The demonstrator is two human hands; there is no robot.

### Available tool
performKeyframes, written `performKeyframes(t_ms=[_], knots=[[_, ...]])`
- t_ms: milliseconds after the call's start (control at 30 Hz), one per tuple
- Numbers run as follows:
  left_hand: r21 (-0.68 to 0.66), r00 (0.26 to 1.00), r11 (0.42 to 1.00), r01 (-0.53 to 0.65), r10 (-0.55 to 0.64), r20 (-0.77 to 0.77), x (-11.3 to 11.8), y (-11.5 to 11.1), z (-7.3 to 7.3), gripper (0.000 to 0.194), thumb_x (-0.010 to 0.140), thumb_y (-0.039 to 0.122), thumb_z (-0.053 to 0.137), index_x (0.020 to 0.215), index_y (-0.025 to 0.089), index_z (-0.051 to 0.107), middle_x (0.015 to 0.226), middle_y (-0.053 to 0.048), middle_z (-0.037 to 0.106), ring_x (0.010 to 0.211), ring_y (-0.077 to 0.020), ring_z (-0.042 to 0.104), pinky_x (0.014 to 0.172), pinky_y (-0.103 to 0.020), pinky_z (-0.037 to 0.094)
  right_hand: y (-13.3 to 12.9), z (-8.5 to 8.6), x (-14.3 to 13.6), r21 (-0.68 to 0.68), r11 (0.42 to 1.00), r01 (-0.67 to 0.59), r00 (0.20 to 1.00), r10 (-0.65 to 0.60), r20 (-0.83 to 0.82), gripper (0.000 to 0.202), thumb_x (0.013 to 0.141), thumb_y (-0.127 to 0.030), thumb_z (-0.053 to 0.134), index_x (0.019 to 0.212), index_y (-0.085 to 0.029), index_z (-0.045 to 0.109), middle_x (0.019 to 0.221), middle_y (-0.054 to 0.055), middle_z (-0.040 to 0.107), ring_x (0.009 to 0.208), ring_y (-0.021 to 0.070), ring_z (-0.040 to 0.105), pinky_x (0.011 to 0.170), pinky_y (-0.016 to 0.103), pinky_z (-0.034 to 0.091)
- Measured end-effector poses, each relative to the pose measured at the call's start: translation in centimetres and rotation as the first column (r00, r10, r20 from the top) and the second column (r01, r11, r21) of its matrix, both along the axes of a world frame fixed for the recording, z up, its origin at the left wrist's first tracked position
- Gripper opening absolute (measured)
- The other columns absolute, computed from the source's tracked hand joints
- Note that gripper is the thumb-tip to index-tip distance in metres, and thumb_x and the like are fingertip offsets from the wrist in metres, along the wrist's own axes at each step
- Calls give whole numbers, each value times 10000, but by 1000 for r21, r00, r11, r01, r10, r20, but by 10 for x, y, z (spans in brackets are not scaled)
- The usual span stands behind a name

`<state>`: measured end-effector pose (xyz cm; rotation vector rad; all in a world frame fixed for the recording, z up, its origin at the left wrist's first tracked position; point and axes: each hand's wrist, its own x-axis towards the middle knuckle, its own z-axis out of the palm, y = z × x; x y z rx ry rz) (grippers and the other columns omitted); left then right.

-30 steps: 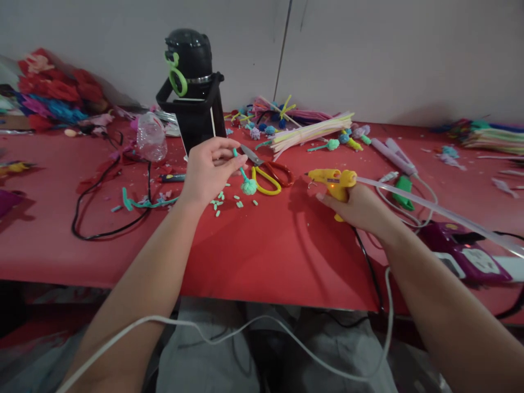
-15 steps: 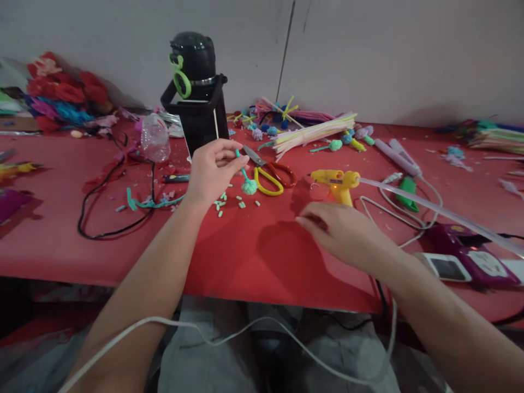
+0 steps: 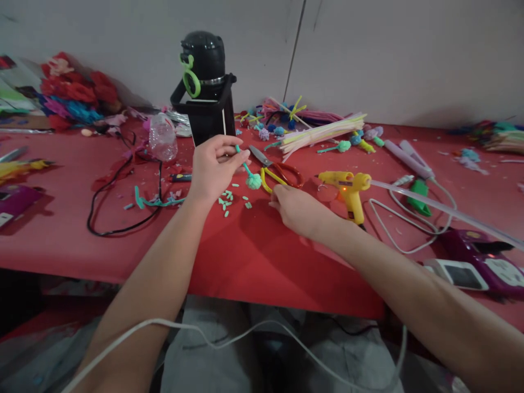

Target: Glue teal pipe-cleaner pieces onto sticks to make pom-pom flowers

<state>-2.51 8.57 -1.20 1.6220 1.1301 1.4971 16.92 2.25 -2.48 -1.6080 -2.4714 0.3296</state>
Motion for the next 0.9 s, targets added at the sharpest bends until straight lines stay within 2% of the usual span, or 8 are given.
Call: performKeyframes(t_ms=[100,167,233,333,400,533,667,900], knots=[[-3,1000,1000,-1,1,7,1,-1,2,169,821,63,750,937,170,690,726,15,710,745,-175,782,613,-211,661,-1,-2,17,-1,1000,15,963,-14,-270,66,957,-140,588,1007,-144,631,944,119,731,850,238,691,769,342,516],[-10,1000,1000,3,-3,2,1,-1,1,166,824,68,750,942,168,690,733,11,712,751,-177,783,626,-219,668,-2,-4,25,0,1000,20,884,-18,-468,150,928,-157,622,1076,-165,647,934,84,741,819,215,699,763,330,535],[-16,1000,1000,5,-5,-9,0,-1,0,166,830,73,748,951,168,689,742,9,713,760,-180,785,644,-231,676,-2,-7,32,21,1000,22,827,-6,-562,194,914,-168,625,1101,-180,677,964,77,756,841,213,709,792,340,548],[-5,1000,1000,9,-9,-19,0,0,-3,165,832,80,748,956,172,690,741,10,710,768,-180,785,659,-238,680,-2,-10,36,71,997,10,823,32,-568,122,905,-188,613,964,-195,719,968,79,765,855,225,706,793,359,546],[5,1000,1000,24,-24,-7,0,1,-5,158,831,88,750,954,173,696,739,7,712,771,-181,785,657,-233,677,-2,-11,37,44,999,2,809,24,-588,95,901,-201,611,910,-200,706,920,70,757,817,221,702,769,363,547],[-6,999,999,47,-46,24,1,2,-6,161,819,101,765,952,174,711,738,7,717,738,-170,776,644,-225,673,-1,-13,36,-76,997,-22,678,-41,-734,29,903,-241,622,902,-216,637,824,41,716,755,203,703,743,357,569],[-33,997,997,63,-61,43,3,0,-5,171,802,76,772,936,170,725,728,11,715,709,-156,765,639,-221,671,-1,-13,35,-85,996,-40,565,-48,-824,105,897,-299,661,867,-226,592,786,27,687,726,192,691,723,352,581],[-70,999,996,53,-52,16,5,-2,-3,165,806,73,777,935,163,729,730,8,705,714,-162,767,646,-231,673,-1,-13,35,-32,999,-40,573,-3,-820,172,910,-376,679,872,-217,628,871,47,710,808,200,689,801,377,585]])
